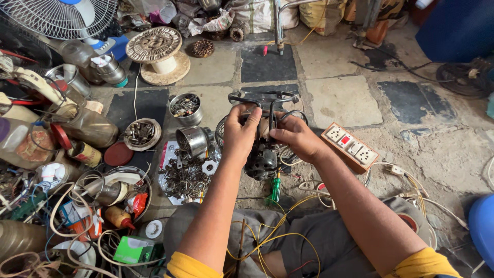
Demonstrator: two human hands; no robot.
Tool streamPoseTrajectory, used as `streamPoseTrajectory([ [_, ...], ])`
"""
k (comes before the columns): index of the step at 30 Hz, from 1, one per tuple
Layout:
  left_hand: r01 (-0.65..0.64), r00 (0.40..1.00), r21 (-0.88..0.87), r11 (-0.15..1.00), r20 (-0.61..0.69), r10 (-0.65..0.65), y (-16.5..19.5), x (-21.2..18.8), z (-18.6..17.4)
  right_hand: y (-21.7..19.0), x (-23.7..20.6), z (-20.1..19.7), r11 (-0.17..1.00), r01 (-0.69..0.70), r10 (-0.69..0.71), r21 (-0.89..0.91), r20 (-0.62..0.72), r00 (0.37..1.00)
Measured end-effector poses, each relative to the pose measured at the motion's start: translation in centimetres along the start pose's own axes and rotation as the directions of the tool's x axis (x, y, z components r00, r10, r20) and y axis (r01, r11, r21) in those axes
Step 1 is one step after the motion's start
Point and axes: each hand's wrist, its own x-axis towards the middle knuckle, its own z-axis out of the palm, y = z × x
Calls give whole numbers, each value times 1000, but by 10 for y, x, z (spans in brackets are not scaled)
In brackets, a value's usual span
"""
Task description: The person sits on the floor and repairs a disassembled electric fan. They handle the fan motor and cage, wrap wires with tape, and use a screwdriver to tighten screws on the fan's internal components.
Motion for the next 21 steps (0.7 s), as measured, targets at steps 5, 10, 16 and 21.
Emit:
streamPoseTrajectory([
  [5,-44,999,31,999,-13,45,-2,1,-4,2,1,7,997,26,-31,-78,-58,998],
  [10,-78,996,-121,990,22,81,-16,-6,-10,8,-1,12,995,73,-79,-67,-91,993],
  [16,-143,972,-122,982,169,163,-26,-17,-21,16,-3,7,994,74,-85,-76,-154,984],
  [21,-172,977,-102,980,111,183,-23,-10,-16,20,4,3,996,86,-91,-40,-168,982],
])
